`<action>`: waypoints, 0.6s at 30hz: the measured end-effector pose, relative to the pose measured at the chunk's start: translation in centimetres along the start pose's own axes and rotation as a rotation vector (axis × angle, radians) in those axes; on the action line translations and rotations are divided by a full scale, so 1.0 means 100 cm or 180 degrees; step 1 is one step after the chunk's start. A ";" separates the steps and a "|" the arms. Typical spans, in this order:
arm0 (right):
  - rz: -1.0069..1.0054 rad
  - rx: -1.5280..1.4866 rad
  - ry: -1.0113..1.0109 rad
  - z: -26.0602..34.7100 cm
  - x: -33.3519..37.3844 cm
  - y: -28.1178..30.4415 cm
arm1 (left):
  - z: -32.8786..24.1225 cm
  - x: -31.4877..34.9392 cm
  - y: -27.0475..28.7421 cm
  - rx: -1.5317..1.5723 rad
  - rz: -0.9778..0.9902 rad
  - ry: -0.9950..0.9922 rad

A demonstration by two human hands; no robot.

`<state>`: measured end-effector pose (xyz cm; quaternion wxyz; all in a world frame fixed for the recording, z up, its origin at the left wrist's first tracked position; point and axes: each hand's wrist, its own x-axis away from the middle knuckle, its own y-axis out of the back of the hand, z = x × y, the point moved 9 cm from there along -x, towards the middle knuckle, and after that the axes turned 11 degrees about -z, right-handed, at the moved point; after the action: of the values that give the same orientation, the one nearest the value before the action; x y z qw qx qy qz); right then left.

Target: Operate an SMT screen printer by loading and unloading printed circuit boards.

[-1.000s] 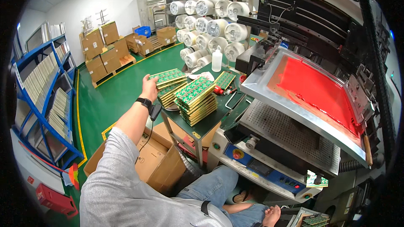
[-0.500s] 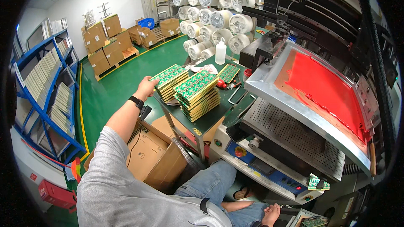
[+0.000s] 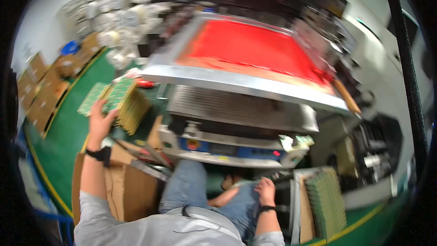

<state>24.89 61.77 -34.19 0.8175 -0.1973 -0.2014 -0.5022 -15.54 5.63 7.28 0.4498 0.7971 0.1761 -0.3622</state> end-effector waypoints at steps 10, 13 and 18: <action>-0.0267 -0.0518 0.0749 0.137 0.017 0.018 | 0.059 0.013 -0.046 0.0045 0.0003 0.0183; -0.0315 -0.0787 0.0736 0.160 0.003 0.018 | 0.055 0.015 -0.051 -0.0026 -0.0099 0.0199; -0.0117 -0.1258 0.0452 0.175 -0.019 -0.014 | 0.056 0.017 -0.047 -0.0024 -0.0157 0.0209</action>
<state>20.52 71.82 -20.31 0.7657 -0.3143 -0.0443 -0.5595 -19.58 3.38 1.37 0.4378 0.8023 0.2117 -0.3462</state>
